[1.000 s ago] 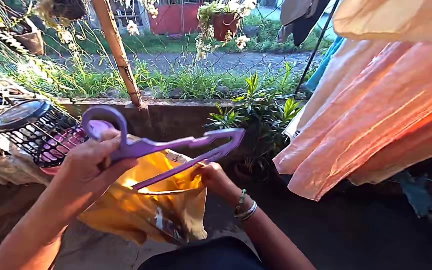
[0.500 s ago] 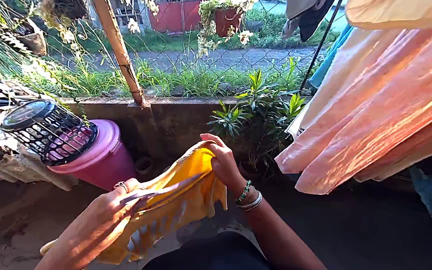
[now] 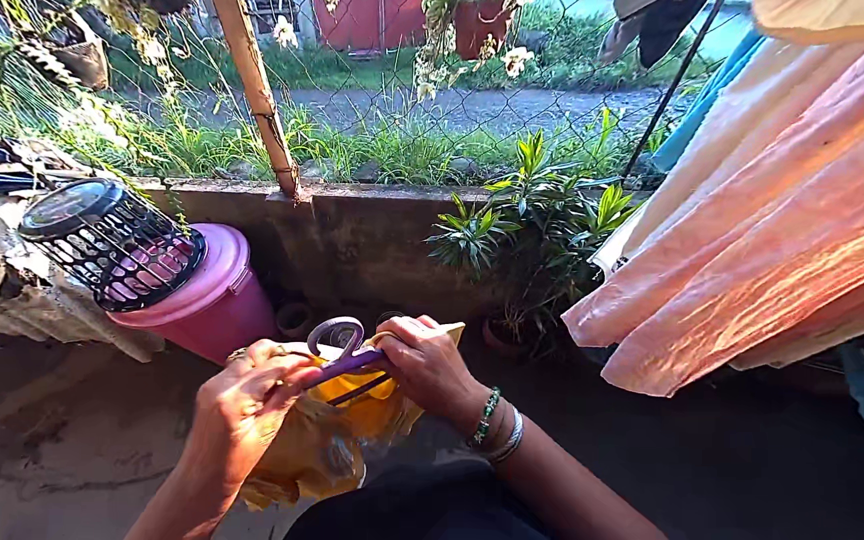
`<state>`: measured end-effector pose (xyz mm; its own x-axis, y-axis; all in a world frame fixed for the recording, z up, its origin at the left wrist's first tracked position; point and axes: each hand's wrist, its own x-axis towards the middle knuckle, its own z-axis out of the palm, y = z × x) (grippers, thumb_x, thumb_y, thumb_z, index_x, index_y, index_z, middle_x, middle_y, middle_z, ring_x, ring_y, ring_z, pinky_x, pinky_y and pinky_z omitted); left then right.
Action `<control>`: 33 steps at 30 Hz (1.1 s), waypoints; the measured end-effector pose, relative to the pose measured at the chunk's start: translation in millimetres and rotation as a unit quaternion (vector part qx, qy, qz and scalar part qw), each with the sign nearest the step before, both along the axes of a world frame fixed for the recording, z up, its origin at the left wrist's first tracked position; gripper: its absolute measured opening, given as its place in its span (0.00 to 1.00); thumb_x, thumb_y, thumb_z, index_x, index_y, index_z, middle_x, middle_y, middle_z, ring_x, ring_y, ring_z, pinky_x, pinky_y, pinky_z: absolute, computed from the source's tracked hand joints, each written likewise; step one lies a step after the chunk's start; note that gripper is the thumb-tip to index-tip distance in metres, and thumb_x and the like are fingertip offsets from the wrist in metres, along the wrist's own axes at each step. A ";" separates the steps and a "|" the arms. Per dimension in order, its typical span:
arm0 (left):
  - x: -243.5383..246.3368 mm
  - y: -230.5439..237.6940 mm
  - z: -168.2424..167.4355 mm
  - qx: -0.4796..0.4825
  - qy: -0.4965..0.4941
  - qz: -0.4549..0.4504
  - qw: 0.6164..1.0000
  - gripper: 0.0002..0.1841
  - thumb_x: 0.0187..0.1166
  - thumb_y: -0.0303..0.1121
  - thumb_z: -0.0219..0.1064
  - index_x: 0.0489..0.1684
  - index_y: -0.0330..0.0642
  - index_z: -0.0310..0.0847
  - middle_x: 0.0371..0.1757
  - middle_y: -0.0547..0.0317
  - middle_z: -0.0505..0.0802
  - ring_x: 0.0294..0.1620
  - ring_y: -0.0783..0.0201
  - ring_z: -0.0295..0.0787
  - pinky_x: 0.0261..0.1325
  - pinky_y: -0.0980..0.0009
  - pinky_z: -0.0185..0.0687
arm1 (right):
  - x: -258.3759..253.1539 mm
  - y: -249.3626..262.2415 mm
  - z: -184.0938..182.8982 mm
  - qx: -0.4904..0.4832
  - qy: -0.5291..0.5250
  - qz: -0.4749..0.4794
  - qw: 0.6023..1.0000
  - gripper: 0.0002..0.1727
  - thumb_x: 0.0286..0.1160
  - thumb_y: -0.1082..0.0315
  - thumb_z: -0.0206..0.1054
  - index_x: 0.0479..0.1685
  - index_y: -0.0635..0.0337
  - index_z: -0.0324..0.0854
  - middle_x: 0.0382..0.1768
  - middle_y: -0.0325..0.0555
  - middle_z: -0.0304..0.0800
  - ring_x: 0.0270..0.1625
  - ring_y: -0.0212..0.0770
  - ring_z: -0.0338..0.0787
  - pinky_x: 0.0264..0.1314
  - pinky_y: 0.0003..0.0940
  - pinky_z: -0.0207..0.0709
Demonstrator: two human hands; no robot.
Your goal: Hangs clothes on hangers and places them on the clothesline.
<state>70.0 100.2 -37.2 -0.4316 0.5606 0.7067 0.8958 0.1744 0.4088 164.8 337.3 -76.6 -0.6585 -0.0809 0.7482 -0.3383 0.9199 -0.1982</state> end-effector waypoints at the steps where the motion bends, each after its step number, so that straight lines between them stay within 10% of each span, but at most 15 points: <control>1: 2.4 -6.6 6.2 0.025 0.007 0.018 1.000 0.14 0.82 0.40 0.69 0.38 0.38 0.94 0.46 0.53 0.95 0.49 0.77 0.89 0.54 0.84 0.82 | 2.2 1.6 4.6 0.024 0.035 -0.036 0.998 0.12 0.82 0.60 0.67 0.38 0.58 0.91 0.45 0.48 0.95 0.44 0.46 0.93 0.48 0.43 0.83; 5: 19.8 -20.2 26.8 0.056 0.075 0.080 0.992 0.12 0.81 0.33 0.68 0.40 0.32 0.94 0.44 0.46 0.96 0.50 0.78 0.89 0.56 0.89 0.78 | 5.9 19.3 -14.9 0.091 0.023 -0.158 0.983 0.08 0.80 0.63 0.67 0.40 0.52 0.90 0.60 0.46 0.93 0.65 0.52 0.90 0.71 0.63 0.71; 8: 20.1 -14.2 16.4 0.010 0.088 0.102 0.991 0.14 0.83 0.32 0.61 0.45 0.33 0.94 0.40 0.44 0.95 0.41 0.72 0.88 0.48 0.86 0.77 | 8.2 30.9 -31.1 0.080 -0.014 -0.190 0.978 0.06 0.76 0.67 0.69 0.41 0.53 0.92 0.58 0.49 0.93 0.62 0.56 0.91 0.72 0.75 0.68; 11: 12.8 -17.2 5.8 -0.030 0.020 0.047 0.998 0.18 0.87 0.38 0.55 0.48 0.39 0.92 0.36 0.53 0.94 0.37 0.74 0.87 0.44 0.83 0.80 | 17.9 37.7 -30.4 0.052 -0.006 -0.190 0.980 0.06 0.77 0.69 0.68 0.38 0.57 0.92 0.51 0.54 0.93 0.56 0.57 0.93 0.69 0.71 0.73; 16: -1.3 -9.9 9.7 -0.230 -0.013 -0.008 0.973 0.24 0.69 0.33 0.51 0.64 0.44 0.79 0.64 0.49 0.85 0.57 0.56 0.88 0.48 0.60 0.87 | 27.2 30.6 -22.9 0.008 0.034 -0.097 0.995 0.07 0.79 0.71 0.65 0.38 0.56 0.89 0.39 0.53 0.89 0.48 0.52 0.90 0.67 0.54 0.76; 21: -32.9 38.3 -27.4 -0.203 -0.225 -0.317 0.899 0.26 0.81 0.43 0.67 0.72 0.34 0.78 0.65 0.55 0.90 0.68 0.73 0.84 0.74 0.71 0.79 | 29.5 19.1 -10.6 0.039 0.054 -0.052 0.996 0.07 0.81 0.71 0.65 0.37 0.53 0.88 0.38 0.48 0.87 0.48 0.46 0.86 0.72 0.49 0.68; 23: -20.6 62.1 -41.9 -0.153 -0.259 -0.359 0.883 0.23 0.75 0.40 0.75 0.62 0.32 0.83 0.57 0.58 0.92 0.62 0.80 0.84 0.70 0.78 0.78 | 30.5 20.0 -6.9 0.046 0.057 -0.052 0.996 0.08 0.82 0.70 0.64 0.35 0.54 0.88 0.38 0.48 0.87 0.48 0.45 0.86 0.71 0.47 0.68; 28: -2.1 81.1 -29.6 -0.052 -0.061 -0.206 0.975 0.15 0.78 0.30 0.67 0.57 0.30 0.84 0.48 0.49 0.95 0.55 0.70 0.91 0.65 0.77 0.82 | 38.5 39.7 -8.6 0.078 0.037 -0.116 0.989 0.08 0.82 0.69 0.65 0.37 0.55 0.89 0.48 0.50 0.92 0.56 0.49 0.90 0.75 0.52 0.72; 33: -26.1 77.3 -17.1 -0.023 0.097 -0.161 0.982 0.09 0.87 0.30 0.61 0.46 0.37 0.88 0.46 0.48 0.96 0.55 0.65 0.92 0.63 0.78 0.81 | 48.9 50.7 -18.9 0.059 0.015 -0.149 0.987 0.10 0.83 0.69 0.63 0.39 0.56 0.91 0.59 0.49 0.93 0.62 0.50 0.91 0.76 0.58 0.74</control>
